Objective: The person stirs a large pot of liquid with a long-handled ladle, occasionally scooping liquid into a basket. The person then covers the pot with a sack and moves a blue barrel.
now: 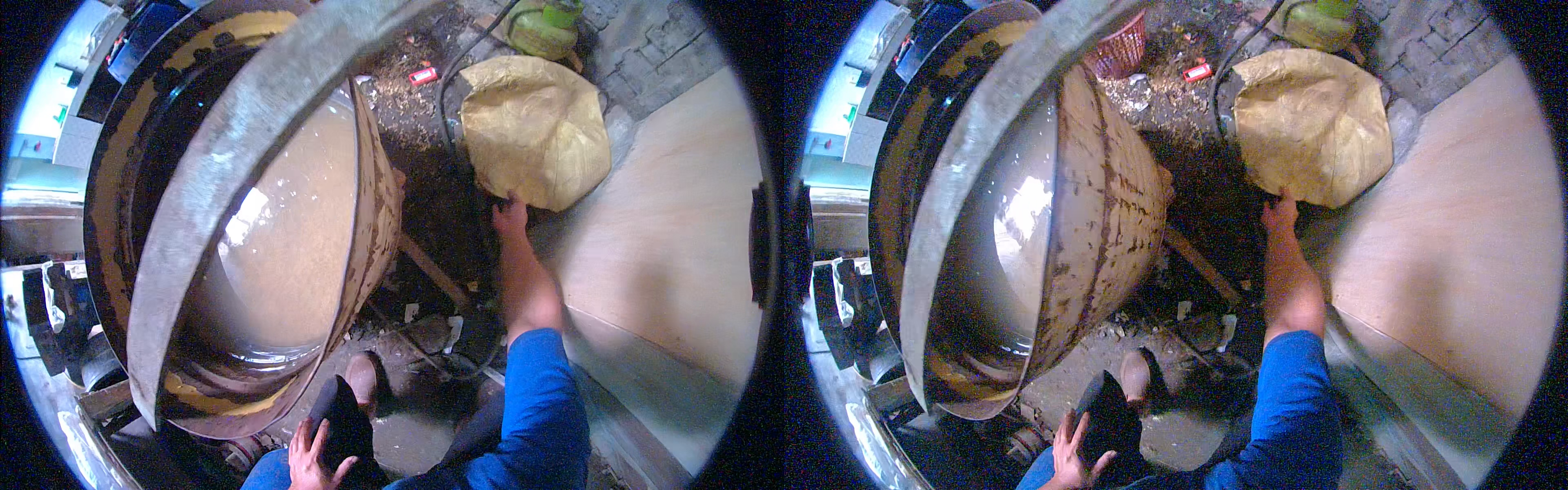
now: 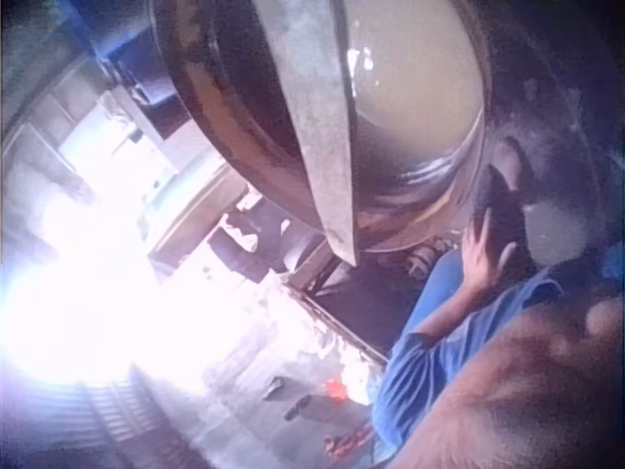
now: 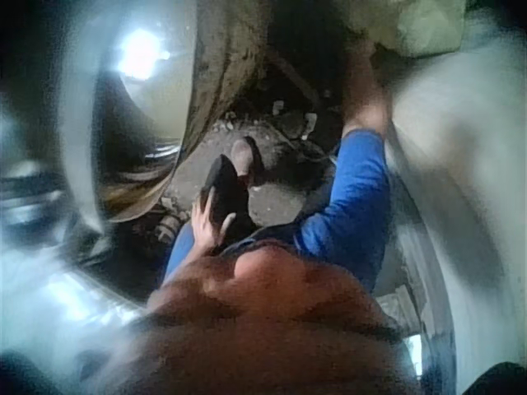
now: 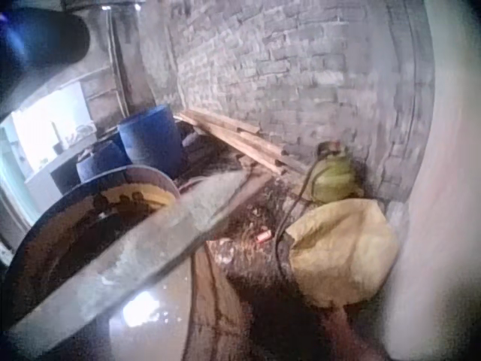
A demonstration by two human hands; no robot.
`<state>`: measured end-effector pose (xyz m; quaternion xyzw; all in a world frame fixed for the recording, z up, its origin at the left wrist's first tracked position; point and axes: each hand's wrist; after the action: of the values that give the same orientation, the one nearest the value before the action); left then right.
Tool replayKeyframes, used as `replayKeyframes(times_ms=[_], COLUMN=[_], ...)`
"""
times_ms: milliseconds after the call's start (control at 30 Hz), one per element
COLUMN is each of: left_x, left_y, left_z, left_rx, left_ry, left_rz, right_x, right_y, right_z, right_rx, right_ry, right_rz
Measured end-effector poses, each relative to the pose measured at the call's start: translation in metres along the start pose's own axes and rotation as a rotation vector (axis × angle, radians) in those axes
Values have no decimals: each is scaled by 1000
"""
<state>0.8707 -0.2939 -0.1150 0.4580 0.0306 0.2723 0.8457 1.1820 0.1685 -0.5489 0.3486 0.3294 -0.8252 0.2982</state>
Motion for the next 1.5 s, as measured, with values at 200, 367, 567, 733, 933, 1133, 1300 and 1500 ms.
replayKeyframes(times_ms=[200,367,567,733,933,1133,1300,1500], left_x=[-10,-18,-42,-60,-79,-78,-69,-71], left_y=[-4,-1,-10,-2,39,117,214,333], left_z=[13,40,78,113,132,131,126,109], left_rx=[-120,-194,-122,-93,-373,-490,-340,112], left_ry=[30,111,159,151,94,-105,-240,-350], left_rz=[41,106,269,341,350,403,587,820], right_x=[-104,-234,-367,-483,-592,-668,-693,-676], right_y=[-78,-159,-232,-286,-339,-399,-458,-553], right_z=[64,157,245,312,390,479,550,605], right_rx=[190,251,65,-87,-170,-330,-484,-730], right_ry=[211,289,483,729,934,1254,1479,1571], right_rz=[63,-235,-181,-22,-69,99,294,421])
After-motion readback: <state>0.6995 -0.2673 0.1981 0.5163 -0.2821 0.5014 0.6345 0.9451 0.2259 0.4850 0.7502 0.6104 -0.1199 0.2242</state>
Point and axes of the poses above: each hand's wrist, its own z-axis away from the middle knuckle, its own y-axis out of the back of the hand, x = y × z, and after that the axes turned 6 degrees about y, right-handed
